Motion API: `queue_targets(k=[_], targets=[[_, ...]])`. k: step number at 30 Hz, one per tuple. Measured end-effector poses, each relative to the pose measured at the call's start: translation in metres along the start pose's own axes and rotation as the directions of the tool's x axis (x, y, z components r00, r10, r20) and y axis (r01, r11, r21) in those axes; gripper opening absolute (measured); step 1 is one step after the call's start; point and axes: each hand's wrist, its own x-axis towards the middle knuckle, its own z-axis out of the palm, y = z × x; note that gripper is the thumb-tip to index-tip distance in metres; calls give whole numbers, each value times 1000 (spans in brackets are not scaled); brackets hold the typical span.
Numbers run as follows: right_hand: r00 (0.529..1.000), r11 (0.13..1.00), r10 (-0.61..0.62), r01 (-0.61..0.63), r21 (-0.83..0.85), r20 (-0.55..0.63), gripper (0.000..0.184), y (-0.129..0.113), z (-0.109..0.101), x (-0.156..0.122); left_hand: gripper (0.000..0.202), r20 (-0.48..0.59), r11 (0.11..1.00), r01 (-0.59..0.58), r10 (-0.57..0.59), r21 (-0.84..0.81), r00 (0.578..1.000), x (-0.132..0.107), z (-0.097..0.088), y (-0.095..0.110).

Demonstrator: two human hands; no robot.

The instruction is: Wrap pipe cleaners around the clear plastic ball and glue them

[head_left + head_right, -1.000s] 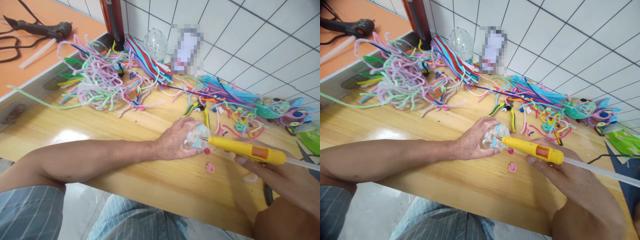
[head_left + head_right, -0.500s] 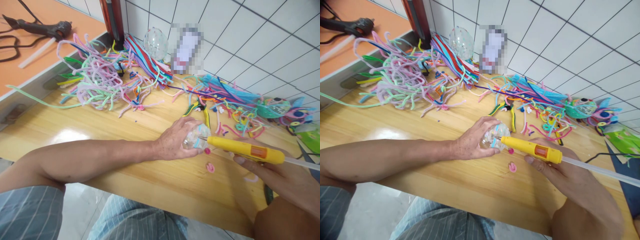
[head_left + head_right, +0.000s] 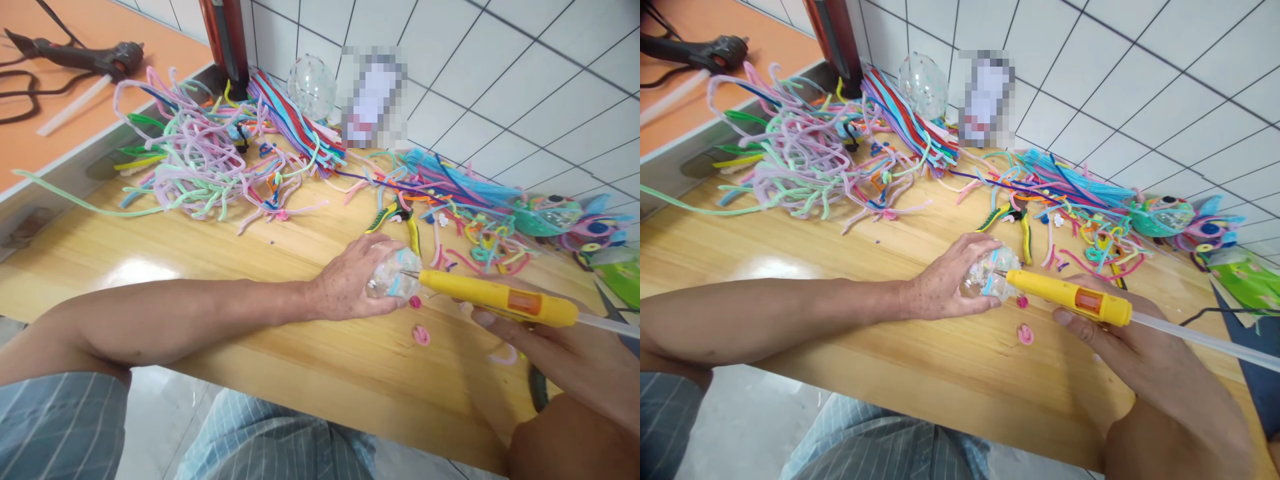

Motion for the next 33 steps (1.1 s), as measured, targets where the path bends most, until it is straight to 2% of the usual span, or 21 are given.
queue_targets(k=[4, 8, 14, 17, 25, 33], targets=[[998, 996, -45, 42, 84, 32, 21, 2, 0, -2, 80, -18, 1000, -26, 26, 17, 999, 0, 1, -1], [996, 994, -93, 92, 66, 0, 20, 3, 1, -2, 79, -32, 998, -53, 54, 28, 998, 0, 1, -2], [985, 985, -169, 169, 44, 13, 20, 3, -2, 1, 78, -28, 999, -40, 41, 32, 999, -1, 1, -1], [987, 986, -160, 158, 46, 28, 23, -2, -3, 2, 79, -24, 999, -29, 30, 33, 999, -1, 2, -1], [996, 997, -42, 37, 62, 83, 27, -14, -5, 5, 79, -18, 999, -24, 25, 32, 1000, 0, 2, -1], [996, 994, -84, 80, 77, 43, 21, -9, -3, 4, 78, -15, 999, -24, 24, 26, 1000, 0, 2, -1]])
